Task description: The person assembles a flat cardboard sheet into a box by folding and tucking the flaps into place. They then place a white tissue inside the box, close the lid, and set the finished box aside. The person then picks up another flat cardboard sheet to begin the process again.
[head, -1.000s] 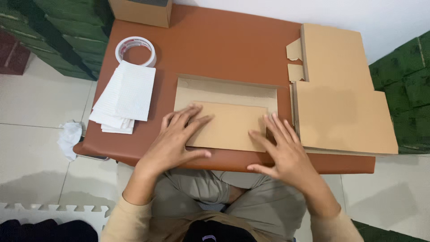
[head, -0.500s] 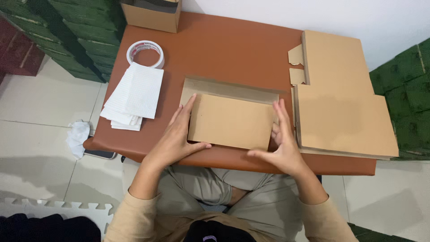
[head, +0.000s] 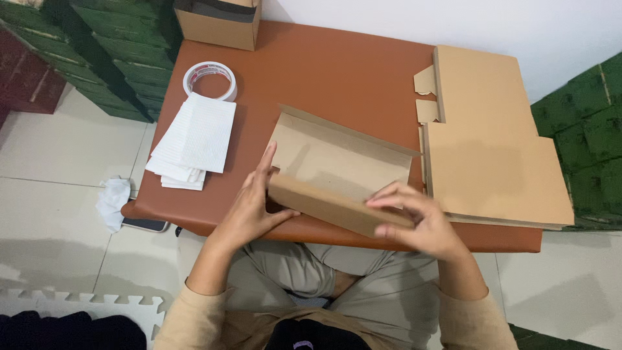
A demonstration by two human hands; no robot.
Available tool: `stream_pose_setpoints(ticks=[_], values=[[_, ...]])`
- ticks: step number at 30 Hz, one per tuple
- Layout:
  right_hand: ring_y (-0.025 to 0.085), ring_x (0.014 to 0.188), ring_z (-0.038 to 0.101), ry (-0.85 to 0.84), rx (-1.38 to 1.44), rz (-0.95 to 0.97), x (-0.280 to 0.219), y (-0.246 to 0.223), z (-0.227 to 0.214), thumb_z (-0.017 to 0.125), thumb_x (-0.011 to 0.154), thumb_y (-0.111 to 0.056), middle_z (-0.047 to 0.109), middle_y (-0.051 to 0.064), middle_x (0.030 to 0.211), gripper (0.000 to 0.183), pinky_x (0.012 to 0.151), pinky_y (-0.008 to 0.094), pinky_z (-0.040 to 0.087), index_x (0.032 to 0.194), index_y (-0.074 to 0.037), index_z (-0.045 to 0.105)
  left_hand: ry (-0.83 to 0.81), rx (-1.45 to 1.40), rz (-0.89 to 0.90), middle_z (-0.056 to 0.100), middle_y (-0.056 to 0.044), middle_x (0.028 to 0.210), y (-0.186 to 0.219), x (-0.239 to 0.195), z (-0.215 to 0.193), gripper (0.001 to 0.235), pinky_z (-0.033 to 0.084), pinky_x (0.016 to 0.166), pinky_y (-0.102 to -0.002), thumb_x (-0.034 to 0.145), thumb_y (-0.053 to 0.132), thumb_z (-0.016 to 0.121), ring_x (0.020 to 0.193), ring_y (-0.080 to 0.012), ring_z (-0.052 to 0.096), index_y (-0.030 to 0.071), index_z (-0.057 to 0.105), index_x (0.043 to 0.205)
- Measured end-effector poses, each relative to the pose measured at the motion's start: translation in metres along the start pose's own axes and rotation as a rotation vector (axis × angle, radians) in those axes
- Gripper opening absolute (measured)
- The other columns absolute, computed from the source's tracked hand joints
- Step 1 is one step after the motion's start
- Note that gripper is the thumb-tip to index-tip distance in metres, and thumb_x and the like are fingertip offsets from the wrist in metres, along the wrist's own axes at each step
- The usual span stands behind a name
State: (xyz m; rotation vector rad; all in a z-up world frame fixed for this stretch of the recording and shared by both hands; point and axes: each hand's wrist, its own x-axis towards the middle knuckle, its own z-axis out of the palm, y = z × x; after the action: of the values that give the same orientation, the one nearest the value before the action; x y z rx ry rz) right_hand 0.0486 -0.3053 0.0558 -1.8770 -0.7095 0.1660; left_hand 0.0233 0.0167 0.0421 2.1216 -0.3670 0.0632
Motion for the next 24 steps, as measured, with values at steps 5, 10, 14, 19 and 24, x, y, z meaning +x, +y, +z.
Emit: stream_pose_setpoints(ticks=[5, 10, 14, 19, 24], values=[[0.039, 0.104, 0.067, -0.142, -0.241, 0.082, -0.003, -0.027, 0.019, 0.089, 0.071, -0.018, 0.076, 0.019, 0.109, 0.048, 0.094, 0.055, 0.045, 0.113, -0.002, 0.074, 0.156, -0.041, 0.112, 0.071, -0.022, 0.119, -0.033, -0.007, 0.014, 0.114, 0.040, 0.107, -0.052, 0.063, 0.015, 0.096, 0.119, -0.0434, 0.059, 0.004, 0.031, 0.156], [0.042, 0.080, 0.074, -0.037, -0.498, 0.121, -0.017, 0.032, 0.020, 0.074, 0.084, -0.017, 0.080, 0.017, 0.089, 0.017, 0.067, 0.051, 0.058, 0.092, -0.003, 0.080, 0.141, -0.079, 0.082, 0.072, -0.016, 0.116, -0.028, 0.005, 0.006, 0.095, 0.051, 0.095, -0.051, 0.061, 0.022, 0.098, 0.116, -0.0383, 0.060, 0.004, 0.054, 0.144], [0.038, 0.087, 0.076, 0.094, -0.362, 0.117, -0.007, 0.025, 0.020, 0.072, 0.088, -0.009, 0.081, 0.015, 0.094, 0.016, 0.073, 0.047, 0.061, 0.101, -0.007, 0.081, -0.059, -0.006, -0.084, 0.068, -0.029, 0.118, -0.020, 0.028, -0.005, 0.076, 0.048, 0.096, -0.060, 0.070, 0.023, 0.090, 0.119, -0.0500, 0.054, -0.001, 0.054, 0.132], [0.034, 0.088, 0.076, 0.204, -0.344, 0.267, 0.004, 0.034, 0.022, 0.078, 0.085, -0.011, 0.080, 0.015, 0.094, 0.019, 0.070, 0.044, 0.061, 0.104, -0.007, 0.078, -0.078, 0.109, -0.134, 0.073, -0.027, 0.096, -0.018, 0.042, -0.001, 0.045, 0.052, 0.084, -0.059, 0.081, 0.032, 0.081, 0.099, -0.0519, 0.065, -0.001, 0.067, 0.107], [0.033, 0.098, 0.073, 0.326, 0.044, 0.431, 0.015, 0.047, 0.024, 0.087, 0.073, -0.005, 0.074, 0.025, 0.110, 0.051, 0.085, 0.044, 0.060, 0.120, 0.003, 0.067, 0.032, -0.159, -0.255, 0.076, -0.019, 0.098, -0.021, 0.050, 0.005, 0.057, 0.057, 0.079, -0.047, 0.067, 0.012, 0.090, 0.094, -0.0405, 0.074, 0.007, 0.061, 0.115]])
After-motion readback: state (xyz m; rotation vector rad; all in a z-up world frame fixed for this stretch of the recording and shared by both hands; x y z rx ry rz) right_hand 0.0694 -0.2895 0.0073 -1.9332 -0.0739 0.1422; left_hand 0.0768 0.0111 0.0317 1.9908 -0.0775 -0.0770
